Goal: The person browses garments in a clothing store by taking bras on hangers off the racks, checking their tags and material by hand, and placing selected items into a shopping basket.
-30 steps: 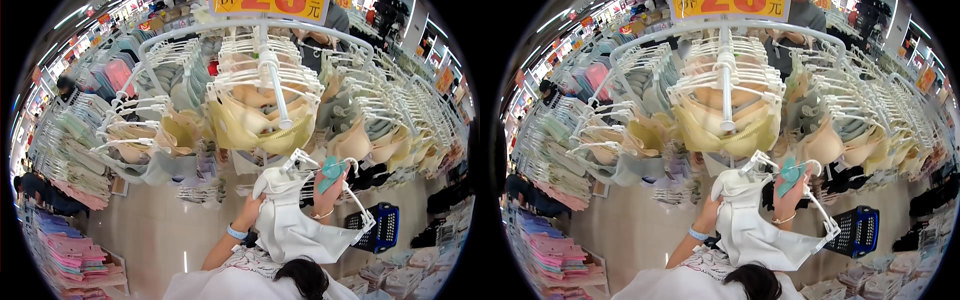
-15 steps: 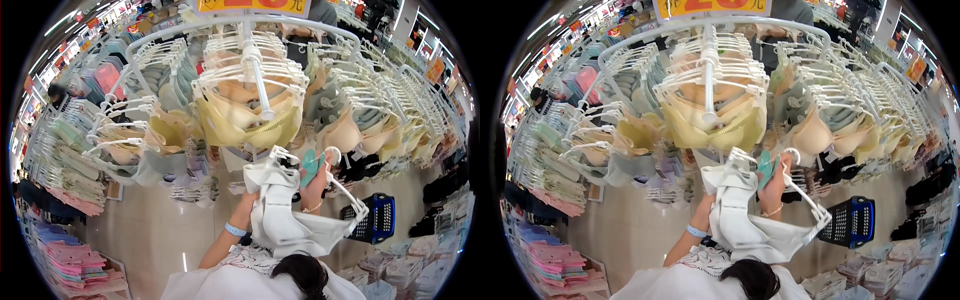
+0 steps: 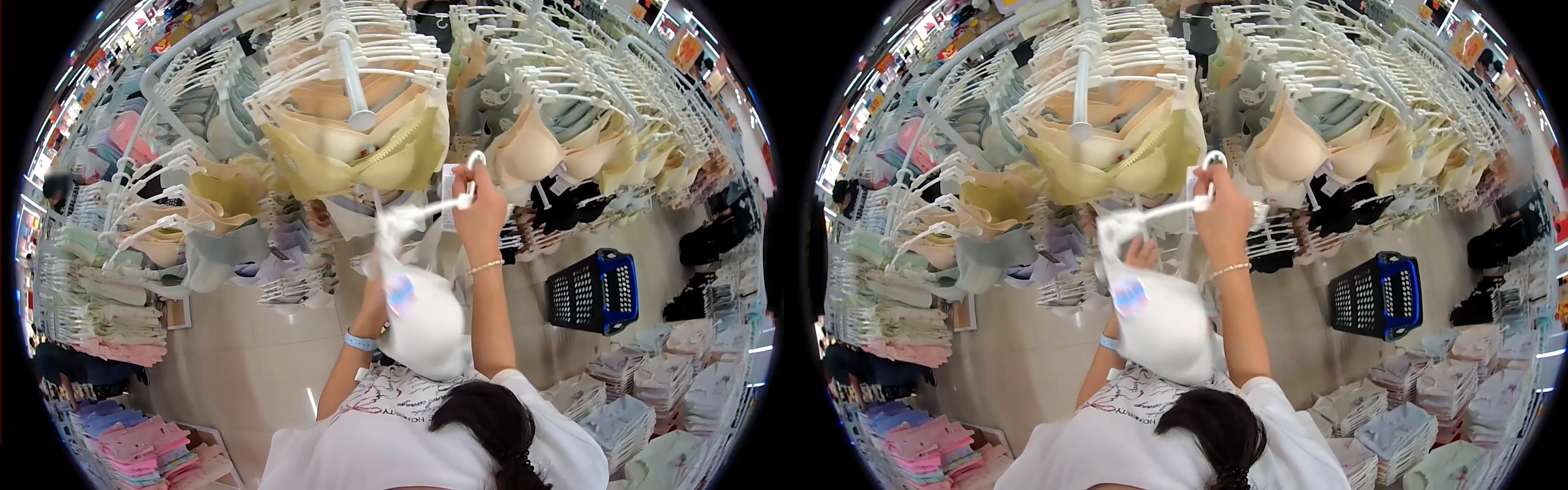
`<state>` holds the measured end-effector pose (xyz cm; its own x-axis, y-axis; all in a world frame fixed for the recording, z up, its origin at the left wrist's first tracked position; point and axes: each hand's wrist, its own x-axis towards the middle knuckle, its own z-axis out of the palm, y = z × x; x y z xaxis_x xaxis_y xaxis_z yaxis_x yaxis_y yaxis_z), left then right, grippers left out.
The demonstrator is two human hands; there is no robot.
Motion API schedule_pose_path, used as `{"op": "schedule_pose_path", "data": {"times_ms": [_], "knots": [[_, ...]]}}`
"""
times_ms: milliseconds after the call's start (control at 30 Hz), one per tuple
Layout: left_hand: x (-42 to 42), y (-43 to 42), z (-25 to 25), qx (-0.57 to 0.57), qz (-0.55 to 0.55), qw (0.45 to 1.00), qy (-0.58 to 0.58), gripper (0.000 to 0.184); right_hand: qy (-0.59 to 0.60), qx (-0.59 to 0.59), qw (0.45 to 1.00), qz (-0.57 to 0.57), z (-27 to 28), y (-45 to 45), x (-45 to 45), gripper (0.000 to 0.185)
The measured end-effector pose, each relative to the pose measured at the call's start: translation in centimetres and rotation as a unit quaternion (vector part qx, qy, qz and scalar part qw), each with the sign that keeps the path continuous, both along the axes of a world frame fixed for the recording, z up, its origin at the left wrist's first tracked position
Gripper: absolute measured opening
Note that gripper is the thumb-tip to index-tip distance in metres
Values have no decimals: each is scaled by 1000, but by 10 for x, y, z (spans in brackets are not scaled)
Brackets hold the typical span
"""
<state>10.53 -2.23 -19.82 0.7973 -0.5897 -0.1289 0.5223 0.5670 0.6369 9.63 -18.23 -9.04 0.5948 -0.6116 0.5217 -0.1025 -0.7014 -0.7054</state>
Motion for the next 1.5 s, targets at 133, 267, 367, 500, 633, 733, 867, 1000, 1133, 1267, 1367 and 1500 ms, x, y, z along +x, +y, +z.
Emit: {"op": "schedule_pose_path", "data": {"times_ms": [133,267,367,500,633,733,867,1000,1133,1267,1367,1500], "knots": [[-27,9,18,-136,-115,984,8,53,250,-71,963,-65,2,-24,4,12],[-25,25,-21,-131,60,989,35,53,327,-56,936,-119,-9,-50,-1,14],[-22,32,-24,-141,105,984,36,53,333,-56,931,-139,-21,-68,-9,21],[-24,18,20,-15,49,990,130,51,334,-49,935,-104,-18,-59,-11,17],[-19,-3,18,81,54,986,134,33,308,-33,950,-36,-31,-50,-5,22],[-23,-2,18,112,131,980,97,30,300,-7,953,-26,-34,-46,-3,24],[-18,6,23,125,78,976,161,37,281,4,959,44,-43,-43,0,25],[-15,7,10,117,50,973,193,45,262,58,956,118,-47,-33,2,27],[-20,13,5,14,71,980,185,46,252,90,949,168,-59,-25,2,26],[-24,21,-4,11,57,976,211,43,230,113,946,199,-75,-18,-10,29],[-22,33,-21,41,9,975,218,38,274,192,907,255,-98,-11,-31,30],[-25,37,-60,210,-129,943,223,32,86,385,865,310,-165,20,-71,43]]}}
